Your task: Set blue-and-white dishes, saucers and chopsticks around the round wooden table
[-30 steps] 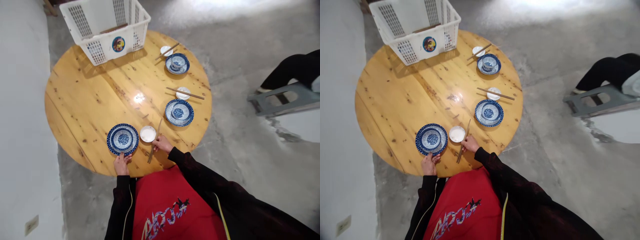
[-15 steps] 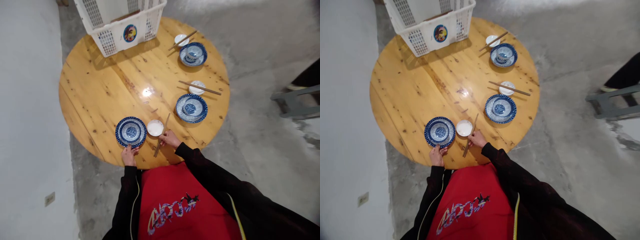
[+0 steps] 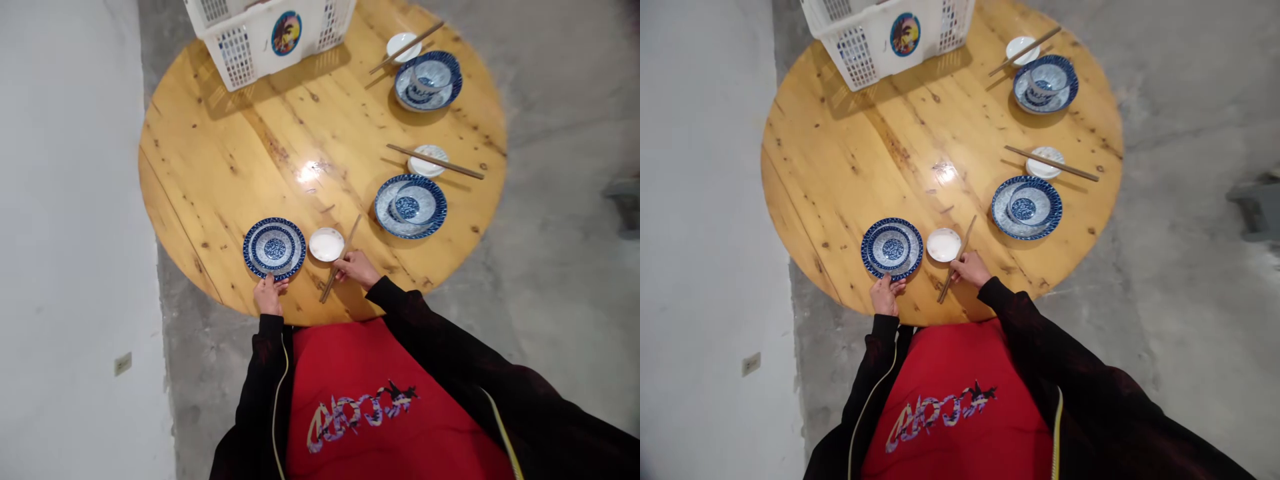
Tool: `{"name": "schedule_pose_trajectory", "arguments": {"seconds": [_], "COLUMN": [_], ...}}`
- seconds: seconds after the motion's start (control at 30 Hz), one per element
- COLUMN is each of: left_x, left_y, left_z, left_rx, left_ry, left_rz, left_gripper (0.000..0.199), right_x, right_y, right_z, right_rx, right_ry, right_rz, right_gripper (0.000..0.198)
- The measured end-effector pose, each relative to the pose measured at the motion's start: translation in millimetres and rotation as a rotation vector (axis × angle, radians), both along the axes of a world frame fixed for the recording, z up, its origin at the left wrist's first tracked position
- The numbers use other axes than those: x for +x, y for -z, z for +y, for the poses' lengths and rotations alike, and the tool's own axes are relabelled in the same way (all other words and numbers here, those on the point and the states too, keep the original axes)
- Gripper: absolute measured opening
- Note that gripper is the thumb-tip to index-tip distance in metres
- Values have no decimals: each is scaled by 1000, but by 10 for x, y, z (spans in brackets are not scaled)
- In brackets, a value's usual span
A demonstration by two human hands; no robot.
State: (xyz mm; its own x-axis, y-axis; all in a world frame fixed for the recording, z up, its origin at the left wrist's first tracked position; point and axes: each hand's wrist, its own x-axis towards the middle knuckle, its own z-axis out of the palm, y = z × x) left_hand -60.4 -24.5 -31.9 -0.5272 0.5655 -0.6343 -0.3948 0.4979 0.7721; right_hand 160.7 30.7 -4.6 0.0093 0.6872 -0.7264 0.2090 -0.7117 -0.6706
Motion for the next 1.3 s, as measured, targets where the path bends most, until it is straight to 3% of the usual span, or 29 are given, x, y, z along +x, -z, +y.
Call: {"name": "schedule_pose_trajectory", "arguments": {"seconds": [0.93, 1.3], "left_x": [-19, -67], "left_y": [-49, -96], "left_z": [2, -157], "left_rx": [-50, -19], "left_ry": [-2, 13], "left_rz": [-36, -84], "left_gripper": [25, 50], "right_x": [10, 159], "right_y": [-8, -109], "right_z": [28, 39], "right_rx": [-5, -3], "right_ry": [-22, -96], "right_rz": [-23, -14], "right_gripper": [27, 23]}}
